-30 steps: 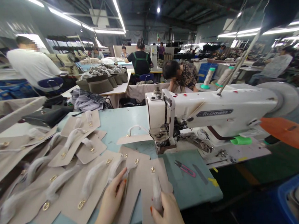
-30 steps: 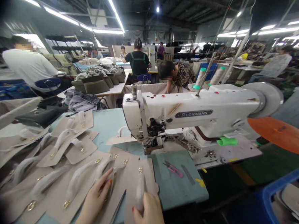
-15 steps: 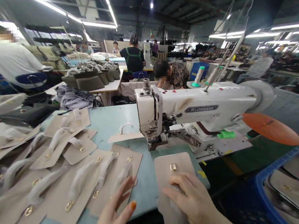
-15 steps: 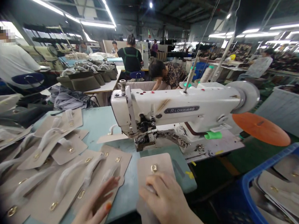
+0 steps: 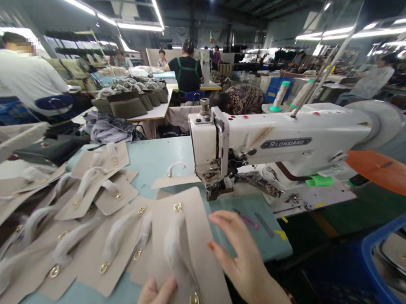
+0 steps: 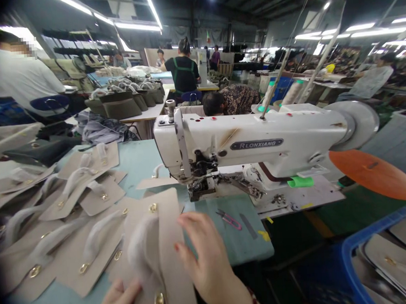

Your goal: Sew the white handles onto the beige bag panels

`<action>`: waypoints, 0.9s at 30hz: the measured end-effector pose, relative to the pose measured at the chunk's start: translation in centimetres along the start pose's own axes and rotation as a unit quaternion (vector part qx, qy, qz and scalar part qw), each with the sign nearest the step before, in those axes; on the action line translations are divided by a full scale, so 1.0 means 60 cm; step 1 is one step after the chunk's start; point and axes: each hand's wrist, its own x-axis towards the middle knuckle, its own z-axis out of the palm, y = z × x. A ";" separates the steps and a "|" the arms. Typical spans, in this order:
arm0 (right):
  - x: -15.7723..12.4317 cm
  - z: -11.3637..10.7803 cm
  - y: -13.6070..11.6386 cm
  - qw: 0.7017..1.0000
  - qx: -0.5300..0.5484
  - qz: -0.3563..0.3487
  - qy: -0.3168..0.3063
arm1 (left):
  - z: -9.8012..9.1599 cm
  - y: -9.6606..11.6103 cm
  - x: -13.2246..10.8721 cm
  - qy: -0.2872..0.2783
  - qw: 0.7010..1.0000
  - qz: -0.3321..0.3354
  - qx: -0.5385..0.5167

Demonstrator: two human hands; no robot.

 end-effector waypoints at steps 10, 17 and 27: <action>-0.051 0.000 0.019 0.923 0.215 0.286 -0.138 | 0.053 0.092 0.057 0.064 0.995 0.062 -0.050; -0.024 0.033 0.034 0.918 0.190 0.317 -0.145 | 0.048 0.092 0.080 0.047 0.996 0.076 -0.009; 0.036 0.083 0.096 0.879 0.290 0.369 -0.087 | 0.075 0.136 0.157 -0.043 0.995 0.080 0.042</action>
